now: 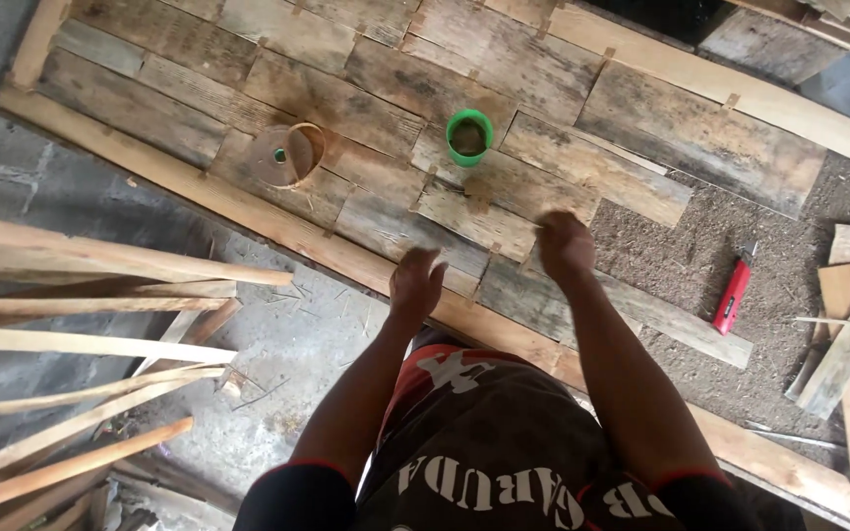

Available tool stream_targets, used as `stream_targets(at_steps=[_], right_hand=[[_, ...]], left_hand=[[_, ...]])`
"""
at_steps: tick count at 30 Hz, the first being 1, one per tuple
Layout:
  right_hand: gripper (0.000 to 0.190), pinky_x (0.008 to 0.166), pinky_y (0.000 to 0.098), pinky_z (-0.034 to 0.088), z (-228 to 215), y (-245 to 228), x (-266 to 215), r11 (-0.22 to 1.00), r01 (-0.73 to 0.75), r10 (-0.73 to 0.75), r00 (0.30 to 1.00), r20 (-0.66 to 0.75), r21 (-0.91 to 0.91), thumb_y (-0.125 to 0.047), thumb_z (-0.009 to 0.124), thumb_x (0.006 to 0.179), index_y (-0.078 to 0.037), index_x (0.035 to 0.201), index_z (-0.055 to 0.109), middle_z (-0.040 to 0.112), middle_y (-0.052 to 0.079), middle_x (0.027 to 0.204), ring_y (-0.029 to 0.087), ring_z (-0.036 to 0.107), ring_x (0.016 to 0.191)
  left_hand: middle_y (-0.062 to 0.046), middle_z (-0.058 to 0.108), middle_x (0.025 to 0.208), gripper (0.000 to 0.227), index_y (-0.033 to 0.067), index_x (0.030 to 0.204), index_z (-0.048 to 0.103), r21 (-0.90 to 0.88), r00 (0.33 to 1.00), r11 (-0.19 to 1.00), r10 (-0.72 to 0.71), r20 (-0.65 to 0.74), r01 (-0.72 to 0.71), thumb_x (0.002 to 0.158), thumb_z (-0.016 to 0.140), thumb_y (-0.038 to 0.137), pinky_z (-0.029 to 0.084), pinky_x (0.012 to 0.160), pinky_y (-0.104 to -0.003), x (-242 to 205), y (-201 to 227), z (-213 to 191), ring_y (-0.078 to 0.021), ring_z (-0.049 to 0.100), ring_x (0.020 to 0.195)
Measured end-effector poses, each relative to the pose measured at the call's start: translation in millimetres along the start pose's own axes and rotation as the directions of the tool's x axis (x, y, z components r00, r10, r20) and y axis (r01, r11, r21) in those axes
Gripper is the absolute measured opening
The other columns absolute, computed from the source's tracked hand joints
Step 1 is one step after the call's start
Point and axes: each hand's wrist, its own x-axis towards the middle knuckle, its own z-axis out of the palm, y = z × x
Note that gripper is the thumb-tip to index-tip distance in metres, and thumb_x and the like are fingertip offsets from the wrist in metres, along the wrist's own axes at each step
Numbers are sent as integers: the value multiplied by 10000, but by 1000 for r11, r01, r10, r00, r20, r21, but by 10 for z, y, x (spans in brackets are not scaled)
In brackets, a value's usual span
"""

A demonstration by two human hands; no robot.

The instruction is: The recorder is applying thin strips of wood veneer to a larger surface using glue and a utility knife.

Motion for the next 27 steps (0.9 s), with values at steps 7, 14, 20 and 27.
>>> stream_targets(at_steps=[7,14,20,27], right_hand=[[171,837,472,544,531,-736,645,1000,-4,1,992,129,24,-154,729,893,-122,1058,698,678,118,1082,329,688,989],[286,860,519,516,786,-825,821,988,31,-6,986,164,-154,-164,775,868,-107,1117,646,639,156,1102,387,620,1066],[287,888,517,514,901,-769,856,984,20,-2,995,105,-175,-158,752,889,-85,1150,657,630,173,1129,396,605,1093],[74,828,500,552,713,-863,830,992,-71,85,988,133,-103,-156,712,903,-121,967,723,700,129,1071,368,676,978]], left_hand=[[-166,703,1061,258,46,1162,695,-120,997,991,-51,51,56,929,715,154,580,794,-441,-407,-139,-789,-358,698,948],[-148,717,1081,271,37,1163,694,-219,966,941,-242,92,257,905,722,115,600,662,-377,-503,-297,-1265,-284,732,779],[-146,723,1070,273,33,1196,679,-242,974,944,-204,101,223,934,702,107,600,686,-383,-347,-400,-1285,-293,735,813],[-162,712,1100,309,38,1214,656,-304,980,938,-127,150,168,942,723,169,592,709,-390,87,-360,-1107,-299,730,834]])
